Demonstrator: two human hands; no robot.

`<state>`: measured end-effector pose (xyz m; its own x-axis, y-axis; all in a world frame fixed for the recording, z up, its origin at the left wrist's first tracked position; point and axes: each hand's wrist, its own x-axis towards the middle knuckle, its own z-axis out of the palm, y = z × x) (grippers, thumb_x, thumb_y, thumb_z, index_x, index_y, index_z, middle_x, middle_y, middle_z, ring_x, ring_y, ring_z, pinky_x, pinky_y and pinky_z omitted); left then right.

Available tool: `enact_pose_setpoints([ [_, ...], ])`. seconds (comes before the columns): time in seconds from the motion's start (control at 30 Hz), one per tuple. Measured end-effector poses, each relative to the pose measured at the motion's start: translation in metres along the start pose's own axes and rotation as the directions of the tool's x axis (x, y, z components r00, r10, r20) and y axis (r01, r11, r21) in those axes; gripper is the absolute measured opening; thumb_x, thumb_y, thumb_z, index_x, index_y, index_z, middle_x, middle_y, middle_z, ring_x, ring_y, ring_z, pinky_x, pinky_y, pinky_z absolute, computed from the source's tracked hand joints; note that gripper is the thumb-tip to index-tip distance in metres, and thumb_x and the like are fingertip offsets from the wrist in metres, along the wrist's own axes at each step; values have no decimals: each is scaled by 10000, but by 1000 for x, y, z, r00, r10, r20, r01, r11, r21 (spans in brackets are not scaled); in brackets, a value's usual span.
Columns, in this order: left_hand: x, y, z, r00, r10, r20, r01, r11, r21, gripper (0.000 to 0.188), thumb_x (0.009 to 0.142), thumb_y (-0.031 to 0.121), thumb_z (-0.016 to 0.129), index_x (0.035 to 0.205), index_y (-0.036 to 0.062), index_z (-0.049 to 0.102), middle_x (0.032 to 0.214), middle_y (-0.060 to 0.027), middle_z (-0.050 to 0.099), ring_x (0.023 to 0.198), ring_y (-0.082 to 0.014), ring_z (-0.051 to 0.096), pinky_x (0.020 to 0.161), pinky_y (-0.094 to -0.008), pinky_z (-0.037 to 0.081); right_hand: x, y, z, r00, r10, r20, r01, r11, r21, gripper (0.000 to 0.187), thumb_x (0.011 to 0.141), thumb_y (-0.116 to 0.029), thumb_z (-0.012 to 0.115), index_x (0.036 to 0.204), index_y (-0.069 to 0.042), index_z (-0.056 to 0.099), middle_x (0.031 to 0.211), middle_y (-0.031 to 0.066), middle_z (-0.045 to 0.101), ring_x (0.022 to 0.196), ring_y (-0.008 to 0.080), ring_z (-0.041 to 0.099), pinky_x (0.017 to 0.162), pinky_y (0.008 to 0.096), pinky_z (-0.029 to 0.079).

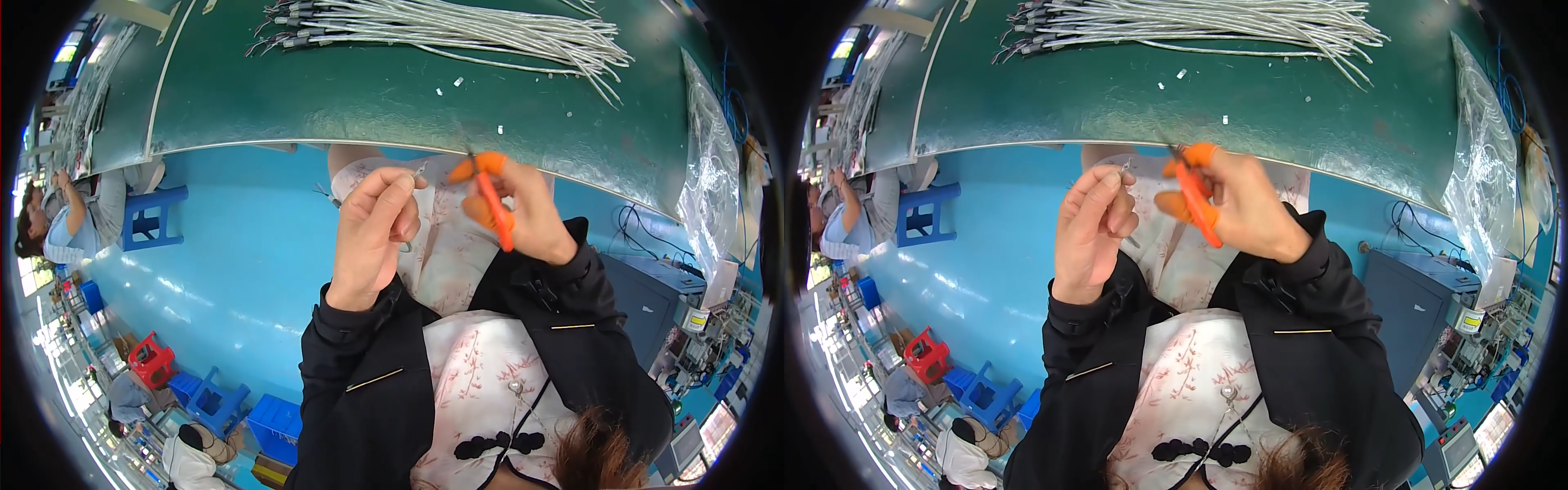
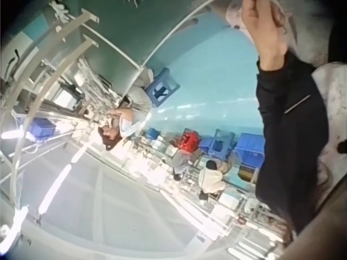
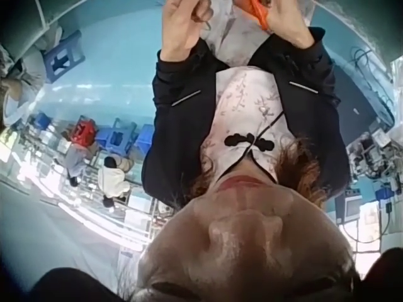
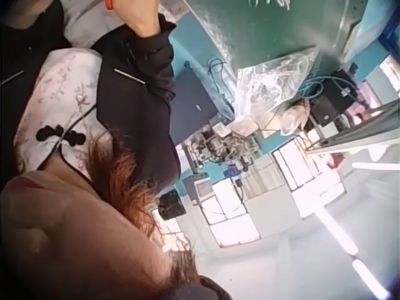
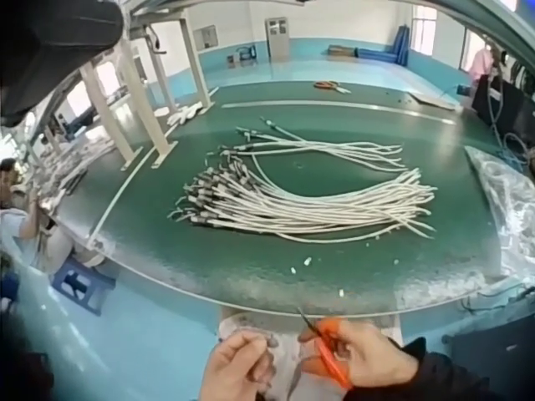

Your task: The person picks up a wire, trims the insulation with shears, and pulls the casing off by hand. They then slide a small metal sleeve onto the wire, press it into place, and place the finished wire onto a pile.

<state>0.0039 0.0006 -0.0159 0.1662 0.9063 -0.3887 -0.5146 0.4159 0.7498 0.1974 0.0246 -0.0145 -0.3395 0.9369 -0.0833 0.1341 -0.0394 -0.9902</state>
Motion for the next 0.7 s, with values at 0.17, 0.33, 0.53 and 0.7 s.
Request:
enact_pose_setpoints([
  [0.17, 0, -1, 1, 999, 18, -45, -18, 1000, 12, 155, 930, 148, 520, 923, 2, 572, 561, 42, 362, 515, -44, 270, 485, -228, 218, -2, 4, 4, 984, -21, 178, 70, 958, -277, 383, 730, -151, 765, 1010, 38, 585, 698, 99, 581, 585, 159, 542, 551, 286, 427],
  [0.33, 0, -4, -1, 1000, 20, -8, -21, 1000, -12, 111, 915, 142, 559, 897, 37, 593, 573, 52, 399, 510, -45, 299, 485, -230, 241, -1, 6, 6, 973, -38, 227, 113, 938, -326, 423, 707, -207, 788, 988, 36, 587, 687, 122, 570, 567, 215, 539, 545, 310, 426],
  [0.53, -2, -8, 0, 999, 42, -34, -42, 999, -2, 81, 905, 121, 558, 887, 50, 594, 569, 59, 391, 512, -45, 291, 489, -232, 235, -2, 4, 9, 973, -94, 208, 177, 887, -426, 506, 669, -305, 811, 978, 33, 597, 646, 102, 552, 559, 240, 540, 531, 329, 430],
  [0.7, -3, -9, 1, 997, 64, -52, -63, 998, 30, 72, 898, 115, 560, 888, 51, 593, 565, 62, 383, 511, -45, 285, 494, -235, 235, 0, -4, 7, 972, -56, 230, 159, 874, -460, 546, 670, -347, 807, 993, 39, 595, 630, 94, 541, 561, 241, 549, 522, 336, 429],
])
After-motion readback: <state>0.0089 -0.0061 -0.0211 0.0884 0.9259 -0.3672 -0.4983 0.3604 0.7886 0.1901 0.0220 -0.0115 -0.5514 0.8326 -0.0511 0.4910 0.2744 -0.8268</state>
